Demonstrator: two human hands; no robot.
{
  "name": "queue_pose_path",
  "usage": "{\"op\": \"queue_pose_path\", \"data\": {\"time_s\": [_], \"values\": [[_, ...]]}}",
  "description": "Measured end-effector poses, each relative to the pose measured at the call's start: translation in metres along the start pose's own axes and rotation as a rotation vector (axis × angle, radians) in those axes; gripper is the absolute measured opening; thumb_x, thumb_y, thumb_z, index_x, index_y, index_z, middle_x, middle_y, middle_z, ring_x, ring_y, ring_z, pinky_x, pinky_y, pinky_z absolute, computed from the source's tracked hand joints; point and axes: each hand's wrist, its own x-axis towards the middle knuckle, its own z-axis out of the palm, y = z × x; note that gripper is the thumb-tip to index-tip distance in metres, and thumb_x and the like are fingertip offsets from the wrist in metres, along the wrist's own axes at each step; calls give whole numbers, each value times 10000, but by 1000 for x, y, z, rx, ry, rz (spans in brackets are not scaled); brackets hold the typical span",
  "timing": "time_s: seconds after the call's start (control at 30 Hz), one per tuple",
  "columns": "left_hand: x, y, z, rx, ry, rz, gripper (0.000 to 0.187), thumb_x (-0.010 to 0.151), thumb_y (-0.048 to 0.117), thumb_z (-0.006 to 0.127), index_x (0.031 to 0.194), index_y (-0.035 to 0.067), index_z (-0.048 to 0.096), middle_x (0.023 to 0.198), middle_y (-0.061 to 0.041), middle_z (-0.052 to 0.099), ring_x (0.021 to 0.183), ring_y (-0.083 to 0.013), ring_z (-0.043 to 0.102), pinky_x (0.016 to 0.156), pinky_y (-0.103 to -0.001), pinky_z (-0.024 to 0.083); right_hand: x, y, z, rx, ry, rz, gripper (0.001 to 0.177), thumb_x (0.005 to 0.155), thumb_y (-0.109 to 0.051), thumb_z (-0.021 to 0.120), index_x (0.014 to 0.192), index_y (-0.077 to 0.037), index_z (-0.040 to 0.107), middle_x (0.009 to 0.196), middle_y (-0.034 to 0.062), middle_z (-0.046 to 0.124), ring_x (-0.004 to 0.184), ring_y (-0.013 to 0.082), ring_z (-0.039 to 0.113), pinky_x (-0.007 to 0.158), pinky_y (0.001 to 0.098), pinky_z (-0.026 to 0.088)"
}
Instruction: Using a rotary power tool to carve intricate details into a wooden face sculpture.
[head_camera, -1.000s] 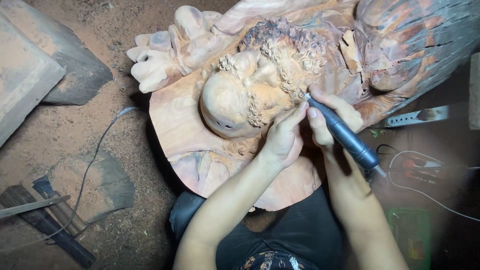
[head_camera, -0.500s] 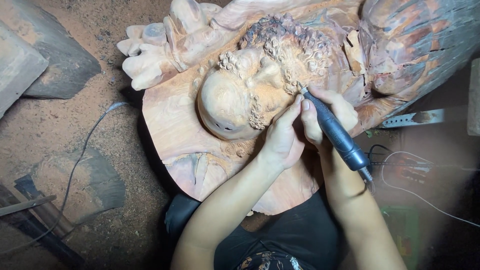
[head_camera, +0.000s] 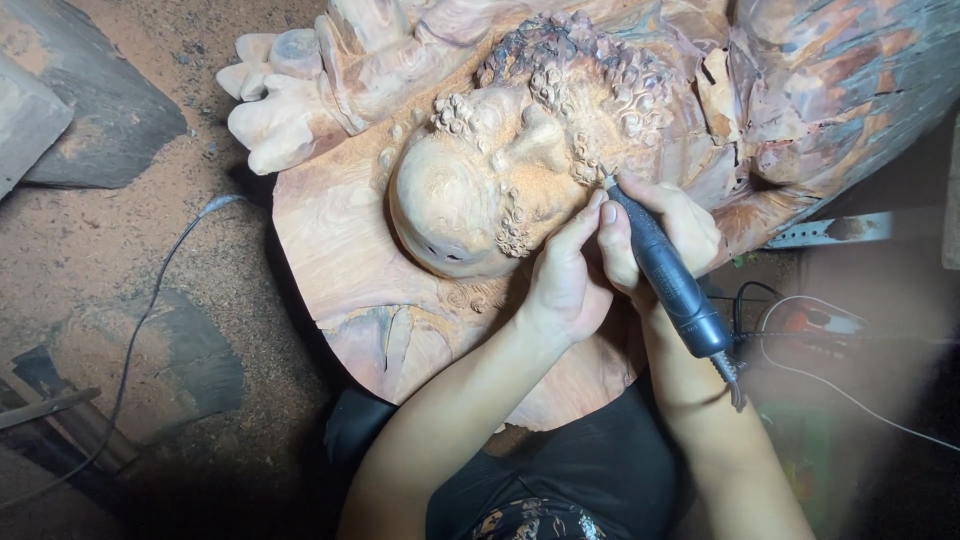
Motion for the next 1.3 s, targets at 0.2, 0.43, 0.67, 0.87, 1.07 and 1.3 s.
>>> {"op": "queue_pose_path", "data": {"time_s": [0.2,0.43,0.67,0.87,1.07,1.3], "values": [[-2,3,4,-17,10,-21,131,1000,202,656,936,88,646,783,40,590,814,1,636,707,-131,555,0,2,2,8,13,-28,210,936,-66,790,997,134,777,637,151,640,520,250,631,552,343,508],[1,0,-2,-37,8,-39,137,991,233,665,935,111,636,797,27,620,826,-31,654,701,-131,579,2,1,5,14,33,-62,225,929,-67,786,989,150,782,599,147,600,492,227,580,526,339,479],[1,1,0,-56,11,-41,129,996,216,649,909,123,630,759,63,555,791,17,636,665,-107,564,2,0,2,30,5,-43,214,918,-49,798,994,150,779,597,148,592,483,233,576,519,347,481],[-5,4,6,-59,24,-51,132,988,223,662,907,123,632,768,63,564,800,18,640,661,-127,578,3,0,2,20,-21,-51,210,925,-46,791,1013,143,780,602,142,596,489,233,588,525,345,489],[-9,5,4,-42,-78,-32,145,1013,218,618,903,124,624,766,70,558,831,28,629,742,-110,554,3,-1,2,84,17,-20,237,901,-63,801,1009,147,781,589,132,602,483,230,591,510,354,493],[0,-10,-36,132,-180,-17,89,995,158,646,966,74,656,840,-6,619,861,-89,665,786,-234,599,-14,-9,-23,103,8,-75,452,871,-171,794,1133,190,725,743,186,710,556,242,644,549,345,524]]}}
